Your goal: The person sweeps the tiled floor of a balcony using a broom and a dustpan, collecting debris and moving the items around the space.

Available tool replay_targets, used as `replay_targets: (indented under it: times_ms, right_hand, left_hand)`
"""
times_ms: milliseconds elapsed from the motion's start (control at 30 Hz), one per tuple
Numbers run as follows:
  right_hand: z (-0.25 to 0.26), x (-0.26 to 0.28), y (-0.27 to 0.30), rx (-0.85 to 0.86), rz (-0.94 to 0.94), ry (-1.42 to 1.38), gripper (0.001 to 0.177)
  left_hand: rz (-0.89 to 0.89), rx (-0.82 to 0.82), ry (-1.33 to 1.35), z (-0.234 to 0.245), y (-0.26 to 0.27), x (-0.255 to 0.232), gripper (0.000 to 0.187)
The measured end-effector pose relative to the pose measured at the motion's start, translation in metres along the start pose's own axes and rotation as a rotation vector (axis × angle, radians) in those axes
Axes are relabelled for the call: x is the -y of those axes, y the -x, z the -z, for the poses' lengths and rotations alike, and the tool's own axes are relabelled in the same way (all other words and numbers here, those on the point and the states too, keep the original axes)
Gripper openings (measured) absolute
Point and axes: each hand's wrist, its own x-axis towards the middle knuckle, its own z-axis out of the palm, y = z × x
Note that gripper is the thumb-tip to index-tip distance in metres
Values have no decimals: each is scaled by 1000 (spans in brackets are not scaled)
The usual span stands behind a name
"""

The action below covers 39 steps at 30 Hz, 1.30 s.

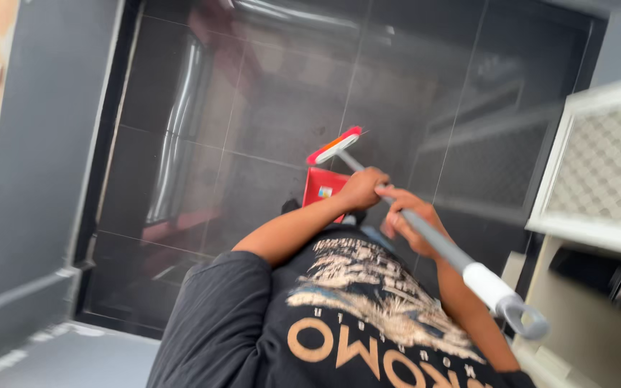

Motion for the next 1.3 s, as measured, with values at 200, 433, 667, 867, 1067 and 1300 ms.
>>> replay_targets:
  times_ms: [200,433,667,867,1067,1300]
  right_hand:
    - [38,110,-22,-81,295,526,28]
    - [-8,96,-89,-107,360,-210,25]
    - [-70,-7,-131,-197,211,-193,7]
    - [-88,-52,-136,-116,83,0,5]
    - [-25,-10,-74,-273,-100,296,8]
    - [15,27,-6,-445,-123,255,10]
  left_hand:
    - [17,-360,-83,37,17,34,22]
    - [158,-380,-174,113,30,86,30]
    - [431,-421,-36,143,58,192,26]
    - [308,-203,-133,111,44,233,19]
    - [20,-97,110,37,-13,152,9]
    - [-77,175,183,-8,-53,67,12]
